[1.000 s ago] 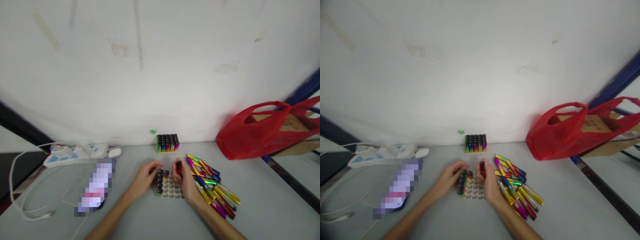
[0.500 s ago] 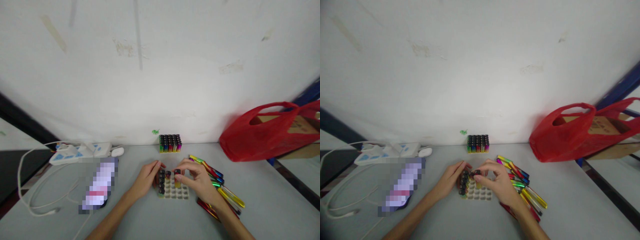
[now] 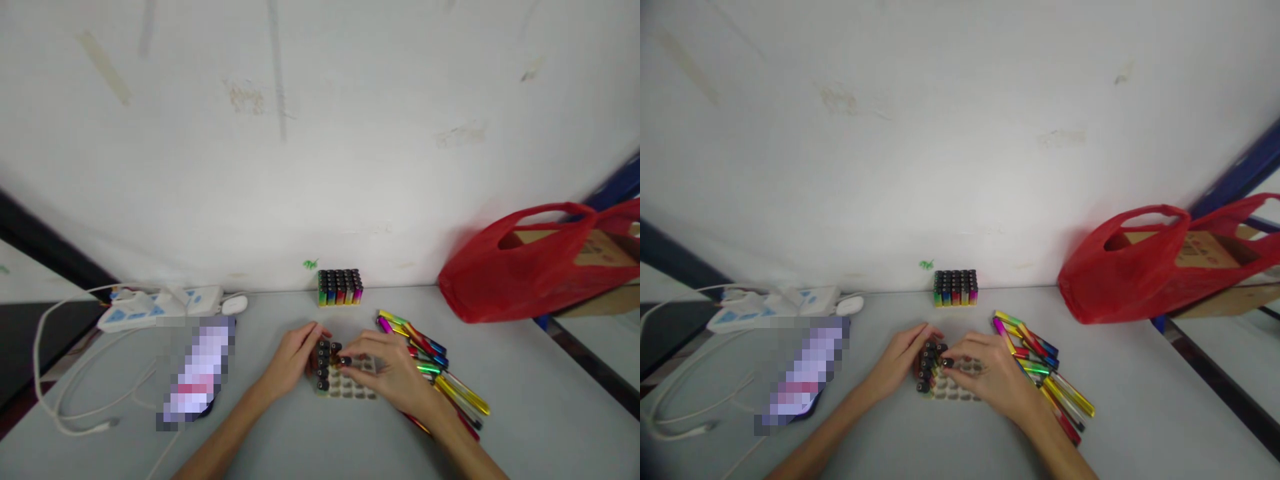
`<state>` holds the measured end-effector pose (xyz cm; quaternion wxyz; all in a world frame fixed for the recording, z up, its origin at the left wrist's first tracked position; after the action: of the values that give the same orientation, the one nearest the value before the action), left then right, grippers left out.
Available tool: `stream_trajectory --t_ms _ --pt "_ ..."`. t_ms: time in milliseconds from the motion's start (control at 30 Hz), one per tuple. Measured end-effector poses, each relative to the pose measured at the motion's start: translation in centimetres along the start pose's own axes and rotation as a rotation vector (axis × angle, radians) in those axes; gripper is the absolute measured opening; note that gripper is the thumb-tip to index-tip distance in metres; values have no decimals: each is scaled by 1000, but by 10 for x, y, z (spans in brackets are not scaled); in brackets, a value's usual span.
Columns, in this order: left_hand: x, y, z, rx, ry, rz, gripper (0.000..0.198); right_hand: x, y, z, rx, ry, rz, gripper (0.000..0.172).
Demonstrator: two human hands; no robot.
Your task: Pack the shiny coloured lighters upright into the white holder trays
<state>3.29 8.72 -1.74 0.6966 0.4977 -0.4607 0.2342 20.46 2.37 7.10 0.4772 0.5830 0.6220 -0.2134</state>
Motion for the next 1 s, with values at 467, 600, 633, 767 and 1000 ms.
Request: stream_trajectory --t_ms 467,600,633,767,1000 --pt "3 1 1 4 -10 8 64 -3 -8 1 -23 26 123 19" --pt "4 1 0 8 -14 13 65 -2 -8 3 19 41 142 20" --pt "4 1 0 11 -13 15 65 -2 -8 4 30 42 141 21" --pt "1 0 0 11 -7 31 63 -5 -5 4 83 34 168 19" --pt "5 -2 2 -30 -13 96 64 0 37 4 386 -14 228 10"
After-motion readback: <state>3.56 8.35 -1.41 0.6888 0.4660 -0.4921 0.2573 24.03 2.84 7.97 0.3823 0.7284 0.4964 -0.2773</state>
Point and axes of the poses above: each hand's wrist, its own z-axis away from the middle knuckle, its own y-axis out of the back of the hand, x = y × z, the point moved 9 cm from there along -z, towards the middle knuckle, and after that the axes turned 13 degrees about -z, right-handed, at the moved point
